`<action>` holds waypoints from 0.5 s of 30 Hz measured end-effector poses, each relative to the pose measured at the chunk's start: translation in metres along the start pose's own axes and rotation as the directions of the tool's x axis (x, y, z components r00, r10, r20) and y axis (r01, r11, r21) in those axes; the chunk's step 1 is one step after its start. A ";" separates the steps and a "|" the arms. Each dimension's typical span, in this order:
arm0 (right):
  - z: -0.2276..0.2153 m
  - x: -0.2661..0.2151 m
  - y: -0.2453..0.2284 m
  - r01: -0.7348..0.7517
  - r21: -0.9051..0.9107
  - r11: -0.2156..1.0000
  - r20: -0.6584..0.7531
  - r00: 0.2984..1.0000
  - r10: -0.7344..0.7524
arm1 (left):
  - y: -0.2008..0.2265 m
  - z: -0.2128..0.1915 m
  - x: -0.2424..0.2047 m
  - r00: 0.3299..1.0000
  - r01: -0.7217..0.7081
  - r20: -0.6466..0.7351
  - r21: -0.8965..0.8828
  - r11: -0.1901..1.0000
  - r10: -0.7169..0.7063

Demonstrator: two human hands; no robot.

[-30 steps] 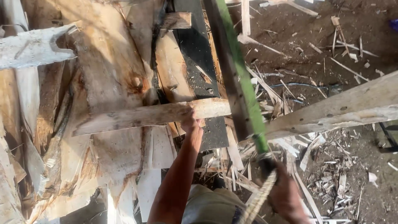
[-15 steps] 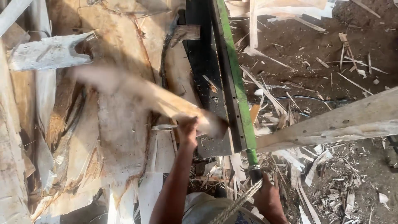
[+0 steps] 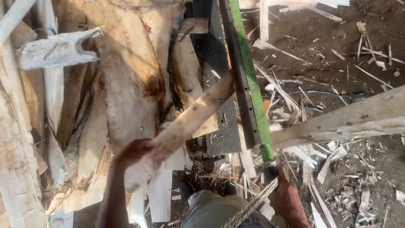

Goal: Feeding thin wood slabs into a mechanical slicing machine to cut them into strips.

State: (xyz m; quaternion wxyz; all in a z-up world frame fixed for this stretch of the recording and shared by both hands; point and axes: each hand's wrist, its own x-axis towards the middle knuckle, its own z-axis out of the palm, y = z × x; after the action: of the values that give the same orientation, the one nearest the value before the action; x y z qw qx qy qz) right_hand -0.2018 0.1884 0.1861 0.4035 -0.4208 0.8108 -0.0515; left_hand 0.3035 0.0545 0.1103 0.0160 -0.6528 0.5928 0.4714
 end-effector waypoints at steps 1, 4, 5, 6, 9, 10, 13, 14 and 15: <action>0.003 0.001 0.004 -0.010 -0.001 1.000 -0.001 1.000 0.010 | -0.005 -0.014 0.010 1.000 -0.002 0.010 0.000 1.000 0.002; 0.012 0.010 0.022 -0.009 0.038 0.999 0.011 1.000 0.009 | -0.006 -0.055 0.041 1.000 -0.024 -0.012 0.217 0.976 0.027; 0.017 0.018 0.031 0.090 -0.041 0.995 -0.051 0.994 -0.092 | 0.002 -0.069 0.051 1.000 -0.003 -0.006 0.253 0.967 0.005; 0.023 0.025 0.042 0.182 -0.125 0.975 -0.102 0.975 -0.195 | 0.009 -0.082 0.058 1.000 0.020 0.001 0.289 0.957 -0.021; 0.016 0.014 0.034 0.124 -0.146 0.982 -0.083 0.987 -0.137 | 0.033 -0.106 0.087 0.999 -0.035 -0.017 0.374 0.927 0.044; 0.009 0.009 0.033 0.120 -0.147 0.982 -0.089 0.987 -0.134 | 0.038 -0.113 0.098 0.999 -0.041 -0.015 0.373 0.927 0.051; -0.014 -0.010 0.022 0.334 -0.109 0.936 -0.120 0.931 -0.346 | 0.045 -0.129 0.129 0.999 -0.005 -0.029 0.491 0.871 0.022; -0.023 -0.018 0.013 0.414 -0.131 0.901 -0.141 0.891 -0.431 | 0.040 -0.133 0.141 0.999 -0.030 -0.016 0.507 0.861 0.043; -0.034 -0.026 0.003 0.490 -0.155 0.858 -0.161 0.844 -0.512 | 0.036 -0.136 0.153 0.998 -0.054 -0.002 0.523 0.851 0.064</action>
State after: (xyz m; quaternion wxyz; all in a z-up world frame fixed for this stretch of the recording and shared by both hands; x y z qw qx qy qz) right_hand -0.2192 0.2010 0.2234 0.2707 -0.6320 0.7100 -0.1525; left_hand 0.3332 -0.1511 0.1079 0.1726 -0.6098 0.7184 0.2868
